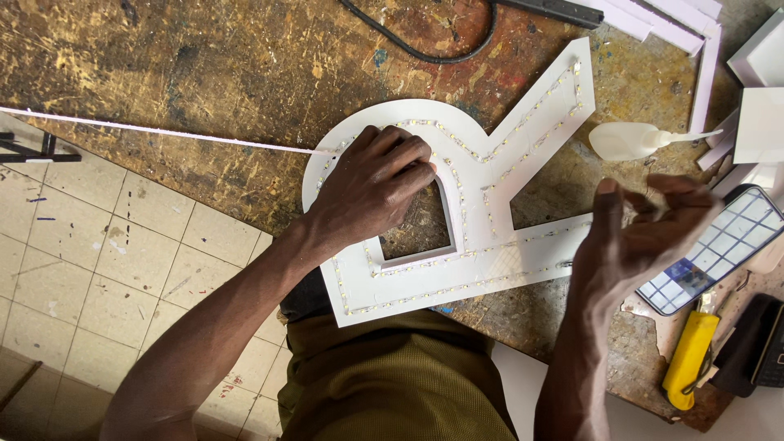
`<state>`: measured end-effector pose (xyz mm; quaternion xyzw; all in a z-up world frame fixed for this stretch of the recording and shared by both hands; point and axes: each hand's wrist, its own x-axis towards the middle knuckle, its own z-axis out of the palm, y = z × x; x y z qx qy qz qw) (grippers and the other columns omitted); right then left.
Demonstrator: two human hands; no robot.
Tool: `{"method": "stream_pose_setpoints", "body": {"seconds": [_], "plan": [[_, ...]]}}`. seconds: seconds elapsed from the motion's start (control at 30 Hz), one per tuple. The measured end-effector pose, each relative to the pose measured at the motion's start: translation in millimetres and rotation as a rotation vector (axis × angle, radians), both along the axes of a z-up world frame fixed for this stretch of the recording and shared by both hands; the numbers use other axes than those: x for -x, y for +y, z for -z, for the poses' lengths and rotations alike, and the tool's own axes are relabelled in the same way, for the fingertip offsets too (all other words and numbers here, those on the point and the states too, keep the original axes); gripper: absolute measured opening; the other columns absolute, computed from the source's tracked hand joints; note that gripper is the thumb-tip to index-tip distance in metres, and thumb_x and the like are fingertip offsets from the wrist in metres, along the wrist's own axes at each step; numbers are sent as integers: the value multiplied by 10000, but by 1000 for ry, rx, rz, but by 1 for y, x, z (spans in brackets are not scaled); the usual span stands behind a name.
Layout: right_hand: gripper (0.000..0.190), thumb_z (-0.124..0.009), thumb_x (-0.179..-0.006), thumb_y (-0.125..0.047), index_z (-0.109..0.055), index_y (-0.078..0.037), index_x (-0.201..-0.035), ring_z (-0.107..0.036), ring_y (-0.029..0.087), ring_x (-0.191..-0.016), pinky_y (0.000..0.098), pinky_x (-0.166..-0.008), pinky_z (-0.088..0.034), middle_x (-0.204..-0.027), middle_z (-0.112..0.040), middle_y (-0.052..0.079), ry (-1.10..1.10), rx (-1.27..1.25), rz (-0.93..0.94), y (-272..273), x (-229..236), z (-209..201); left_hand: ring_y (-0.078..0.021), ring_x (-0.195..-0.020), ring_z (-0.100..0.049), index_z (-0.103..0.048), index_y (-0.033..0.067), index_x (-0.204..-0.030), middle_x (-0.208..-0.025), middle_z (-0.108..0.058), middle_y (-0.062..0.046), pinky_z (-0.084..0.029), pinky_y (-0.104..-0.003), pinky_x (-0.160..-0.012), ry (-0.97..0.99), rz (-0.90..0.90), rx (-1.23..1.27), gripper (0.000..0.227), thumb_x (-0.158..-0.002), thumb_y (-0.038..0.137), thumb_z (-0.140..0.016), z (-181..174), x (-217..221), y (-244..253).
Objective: The person assembles a white letter-shaped sign by applying glue from a bottle and pressing a flexible LED strip into the grooves. They use a hair straightener to press the strip onto the letter and continue attaching the strip along the contours of the sign.
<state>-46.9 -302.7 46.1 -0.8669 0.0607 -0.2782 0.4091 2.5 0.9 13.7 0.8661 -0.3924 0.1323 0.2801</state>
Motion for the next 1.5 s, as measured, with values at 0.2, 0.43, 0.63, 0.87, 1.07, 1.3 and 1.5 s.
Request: {"method": "stream_pose_setpoints", "body": {"seconds": [0.2, 0.43, 0.63, 0.87, 1.07, 1.3, 1.5], "plan": [[600, -694, -1030, -11, -360, -70, -1524, -555, 399, -1305, 479, -1000, -542, -1546, -410, 236, 144, -42, -266, 4, -24, -25, -331, -991, -571, -653, 59, -1015, -1105, -640, -98, -447, -478, -833, -3, 4, 5, 204, -917, -106, -723, -1, 0, 0], [470, -656, -1105, -37, -548, -18, -1562, -627, 343, -1306, 440, -1043, -532, -1462, -632, 197, 249, 90, -178, -12, -34, 5, -324, -959, -560, -653, 71, -1012, -1059, -617, -100, -449, -470, -825, -40, -3, -42, 238, -890, -115, -739, 0, 0, 0], [583, -673, -1259, -340, -515, 34, -1678, -537, 301, -1182, 417, -1031, -536, -1347, -399, 177, 100, 48, -303, 1, -43, 2, -322, -964, -563, -679, 61, -1019, -1048, -632, -98, -454, -468, -835, -33, -5, -29, 253, -883, -138, -755, 0, 0, 0], [520, -834, -1098, -298, -577, 0, -1438, -704, 279, -1154, 338, -913, -580, -1306, -686, 180, 205, -415, -467, 37, -59, -2, -326, -965, -554, -669, 58, -998, -1024, -620, -94, -450, -465, -832, -41, 1, -42, 200, -912, -119, -704, 1, -1, 0], [433, -882, -1028, -349, -648, -76, -1267, -717, 186, -992, 309, -797, -607, -1129, -736, 85, 249, -817, -405, 42, -71, 20, -328, -968, -563, -664, 56, -1002, -1026, -621, -100, -455, -462, -830, -25, 4, -40, 175, -959, -109, -708, 1, -1, 1], [419, -699, -1173, -381, -647, 23, -1273, -728, 217, -1017, 401, -954, -654, -1084, -729, 177, 198, -512, -403, 24, -72, 51, -335, -1077, -697, -721, 117, -1065, -1032, -619, -58, -536, -463, -816, 84, 3, 60, 188, -1007, -60, -748, 12, -1, -3], [394, -756, -1125, -328, -670, 26, -1274, -709, 181, -1007, 376, -943, -641, -1025, -708, 140, 310, -560, -385, 36, -65, 33, -334, -1064, -755, -763, 115, -1098, -1055, -698, -68, -595, -447, -845, 91, -21, 111, 166, -1072, -29, -684, 8, -4, -6]]}}
